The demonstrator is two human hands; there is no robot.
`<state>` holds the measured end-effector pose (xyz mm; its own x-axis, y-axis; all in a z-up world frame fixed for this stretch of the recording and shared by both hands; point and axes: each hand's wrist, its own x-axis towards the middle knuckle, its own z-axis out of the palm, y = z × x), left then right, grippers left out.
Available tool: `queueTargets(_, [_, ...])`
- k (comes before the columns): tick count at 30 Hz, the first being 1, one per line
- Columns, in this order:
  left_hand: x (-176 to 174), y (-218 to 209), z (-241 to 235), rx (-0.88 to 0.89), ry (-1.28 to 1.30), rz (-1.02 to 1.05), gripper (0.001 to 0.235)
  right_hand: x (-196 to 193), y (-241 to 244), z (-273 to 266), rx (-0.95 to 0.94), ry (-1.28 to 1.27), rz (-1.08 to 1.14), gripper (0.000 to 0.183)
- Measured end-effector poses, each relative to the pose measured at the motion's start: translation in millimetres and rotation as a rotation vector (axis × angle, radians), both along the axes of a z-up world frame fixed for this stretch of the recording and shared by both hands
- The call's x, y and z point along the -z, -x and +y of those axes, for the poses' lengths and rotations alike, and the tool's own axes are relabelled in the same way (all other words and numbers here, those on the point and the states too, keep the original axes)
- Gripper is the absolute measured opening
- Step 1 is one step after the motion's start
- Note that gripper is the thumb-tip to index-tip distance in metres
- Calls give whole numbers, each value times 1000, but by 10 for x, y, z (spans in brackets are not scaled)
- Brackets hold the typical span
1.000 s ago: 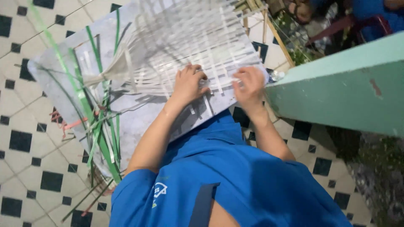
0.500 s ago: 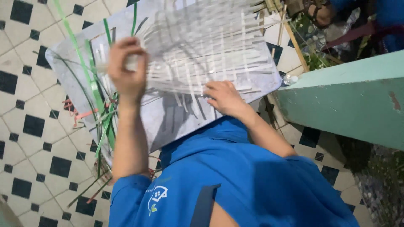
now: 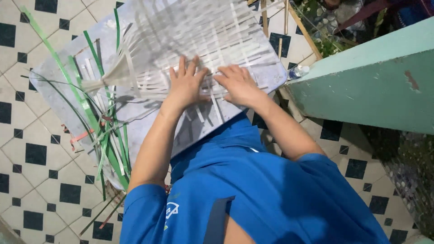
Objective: The person is weaving white and green plastic strips together on the floor to create a basket-like structure.
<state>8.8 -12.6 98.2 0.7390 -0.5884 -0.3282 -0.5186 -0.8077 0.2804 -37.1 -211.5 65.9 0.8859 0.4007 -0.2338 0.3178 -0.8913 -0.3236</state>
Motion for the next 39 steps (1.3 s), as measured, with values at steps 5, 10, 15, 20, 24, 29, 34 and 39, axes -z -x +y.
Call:
queueTargets(5, [99,47,76,-2,58,75,103,-168,-200,-115,-21,-3,19,102])
queueTargets(10, [406,32,172,-24,128,80,112,-432,-295,-136,-71,-13,146,110])
queueTargets(15, [490,-1,219,-30,177,128,103,-627,-295,-200,-132,38,281,109])
queueTargets(20, [491,-69,219,15,103,126,105,-505,-346,-209,-158,85,263,105])
queueTargets(24, [517,-186,247,51,94,142,100,-410,-412,-267,-188,55,250,94])
queueTargets(29, [578,-135,233,81,60,74,98,-296,-397,-272,-160,44,244,91])
queueTargets(34, [430,-76,233,37,102,111,96,-487,-401,-248,-165,26,291,98])
queueTargets(39, [473,-75,231,36,92,115,96,-395,-362,-224,-154,41,240,98])
